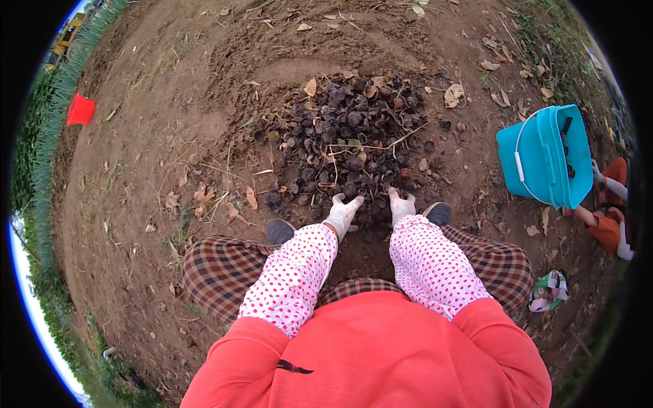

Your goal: The person sits on the ground and sorts a pile of dark, shell-like objects by hand, picking them up and placing them into a nearby blue bucket. Another person is visible in the background also sorting similar objects.

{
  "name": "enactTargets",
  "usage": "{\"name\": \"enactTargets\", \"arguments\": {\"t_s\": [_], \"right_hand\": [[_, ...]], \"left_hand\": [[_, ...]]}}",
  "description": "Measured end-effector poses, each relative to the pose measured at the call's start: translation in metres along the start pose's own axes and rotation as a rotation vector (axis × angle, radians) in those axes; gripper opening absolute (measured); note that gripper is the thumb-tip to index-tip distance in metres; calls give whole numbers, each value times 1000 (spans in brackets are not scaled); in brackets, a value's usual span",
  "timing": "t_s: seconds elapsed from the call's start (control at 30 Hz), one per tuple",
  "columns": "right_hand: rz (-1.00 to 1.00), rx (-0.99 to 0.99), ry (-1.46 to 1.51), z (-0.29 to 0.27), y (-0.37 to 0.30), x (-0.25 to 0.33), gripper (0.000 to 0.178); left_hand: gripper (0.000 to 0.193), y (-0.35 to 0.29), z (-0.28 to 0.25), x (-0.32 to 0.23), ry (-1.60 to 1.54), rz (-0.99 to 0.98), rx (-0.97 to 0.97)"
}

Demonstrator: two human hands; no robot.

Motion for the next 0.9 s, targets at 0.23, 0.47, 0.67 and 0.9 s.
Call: {"name": "enactTargets", "arguments": {"t_s": [0.23,0.47,0.67,0.9], "right_hand": [[-72,260,573,9,-34,78,72],[-291,534,670,-48,-79,157,97],[-10,356,311,-55,-34,73,66],[-53,315,-696,-33,-45,-29,96]], "left_hand": [[86,-1,14,-49,-299,119,196],[72,-24,10,-111,-295,499,90],[39,9,-37,-65,113,606,-484],[63,30,-55,7,866,169,-300]]}}
Point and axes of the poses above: each hand's wrist, its own y-axis towards the middle knuckle, its own z-axis out of the palm, x = y × z, the point moved 3 cm from there along y, towards the middle knuckle, and after that the axes turned 8 degrees about -y, right-handed, at the moved point
